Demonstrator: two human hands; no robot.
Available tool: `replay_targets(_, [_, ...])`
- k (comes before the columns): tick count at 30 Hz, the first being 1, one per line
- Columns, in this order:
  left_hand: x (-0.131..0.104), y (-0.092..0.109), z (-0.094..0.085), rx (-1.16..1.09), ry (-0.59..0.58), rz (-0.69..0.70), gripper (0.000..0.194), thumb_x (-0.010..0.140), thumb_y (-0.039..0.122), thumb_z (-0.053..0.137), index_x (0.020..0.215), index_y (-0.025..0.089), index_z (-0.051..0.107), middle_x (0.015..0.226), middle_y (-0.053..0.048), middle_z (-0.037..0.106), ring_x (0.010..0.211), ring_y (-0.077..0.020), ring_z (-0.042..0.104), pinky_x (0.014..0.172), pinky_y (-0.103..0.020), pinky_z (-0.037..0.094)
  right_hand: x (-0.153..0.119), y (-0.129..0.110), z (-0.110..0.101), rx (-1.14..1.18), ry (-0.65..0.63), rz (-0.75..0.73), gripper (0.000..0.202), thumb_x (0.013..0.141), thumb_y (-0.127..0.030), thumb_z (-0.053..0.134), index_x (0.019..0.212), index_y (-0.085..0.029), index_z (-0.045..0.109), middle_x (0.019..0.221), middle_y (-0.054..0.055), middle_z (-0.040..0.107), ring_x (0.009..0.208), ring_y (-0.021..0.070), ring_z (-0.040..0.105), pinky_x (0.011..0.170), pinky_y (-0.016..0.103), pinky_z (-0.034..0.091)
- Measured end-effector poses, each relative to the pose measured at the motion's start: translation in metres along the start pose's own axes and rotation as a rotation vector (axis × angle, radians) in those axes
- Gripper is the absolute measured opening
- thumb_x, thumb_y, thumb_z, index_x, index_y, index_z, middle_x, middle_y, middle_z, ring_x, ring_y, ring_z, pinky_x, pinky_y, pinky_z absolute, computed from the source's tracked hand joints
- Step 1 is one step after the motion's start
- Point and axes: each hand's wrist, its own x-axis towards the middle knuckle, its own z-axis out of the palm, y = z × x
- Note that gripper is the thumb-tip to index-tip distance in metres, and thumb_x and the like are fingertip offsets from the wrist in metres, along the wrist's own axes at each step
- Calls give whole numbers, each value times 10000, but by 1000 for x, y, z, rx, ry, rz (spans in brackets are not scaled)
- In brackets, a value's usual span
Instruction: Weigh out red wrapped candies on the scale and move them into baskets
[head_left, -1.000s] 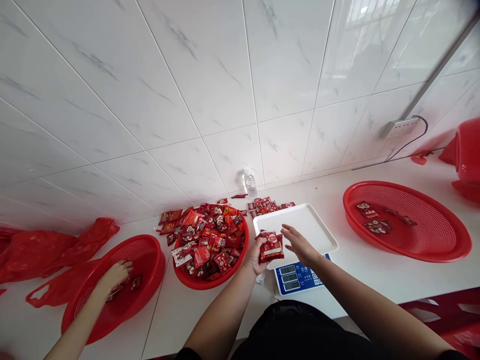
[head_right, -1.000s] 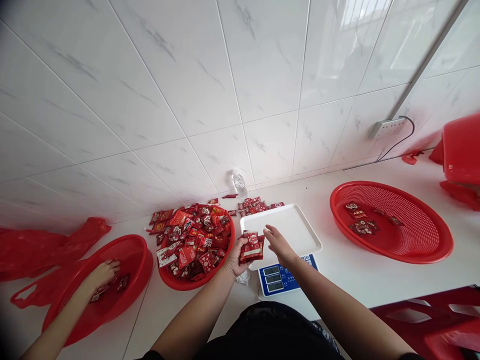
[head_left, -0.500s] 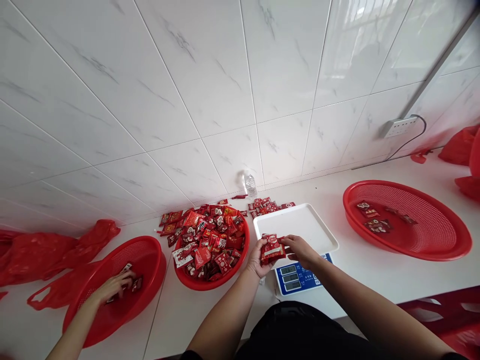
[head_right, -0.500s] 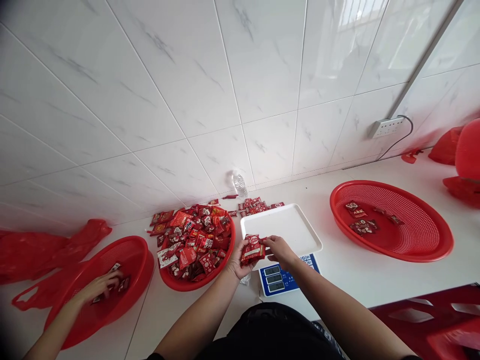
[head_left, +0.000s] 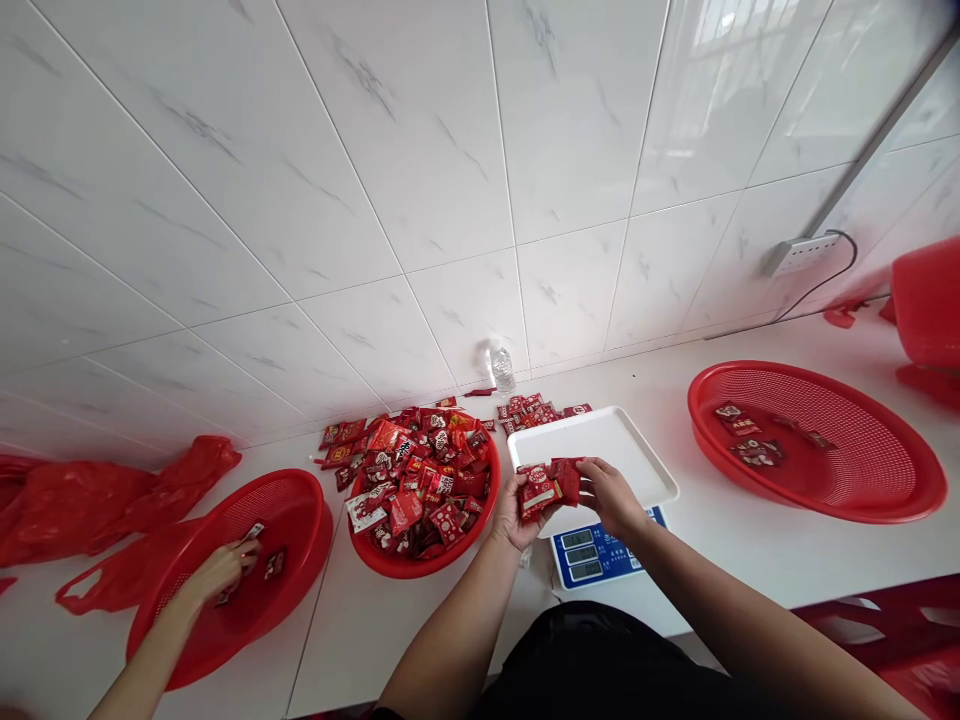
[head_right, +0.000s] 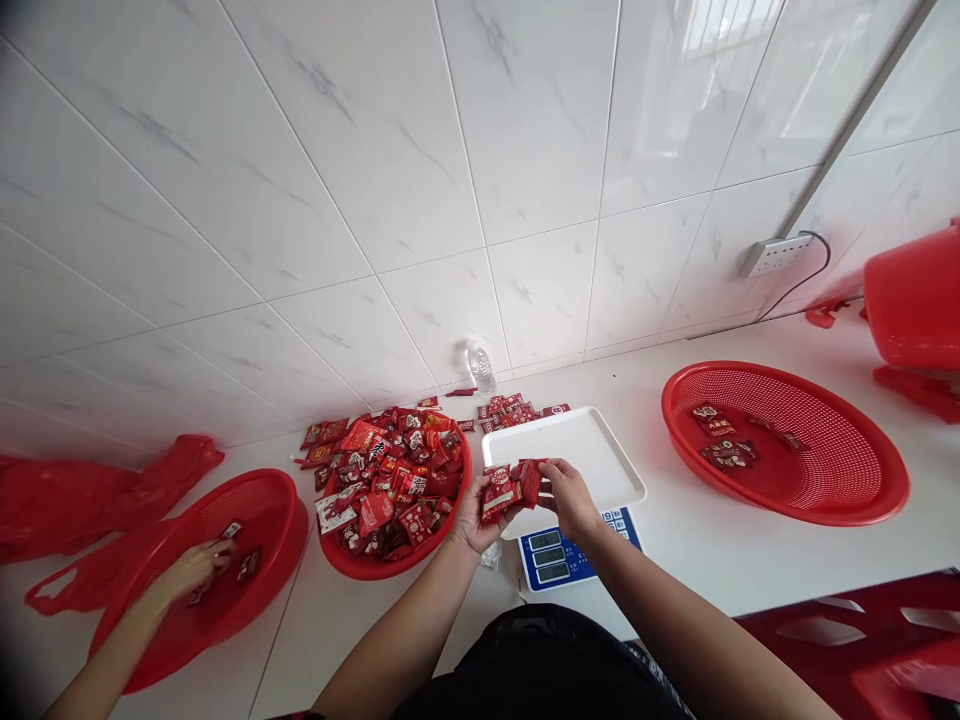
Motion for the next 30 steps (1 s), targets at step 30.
replay_targets(30, [-130, 33, -74, -263, 291, 233, 274, 770, 265, 518, 977, 105, 597, 924, -132, 671, 783, -184, 668, 516, -218, 544, -18, 41, -78, 133, -127, 408, 238, 707, -361, 678, 888, -208, 652, 866, 72, 701, 774, 263, 668, 659, 380, 564])
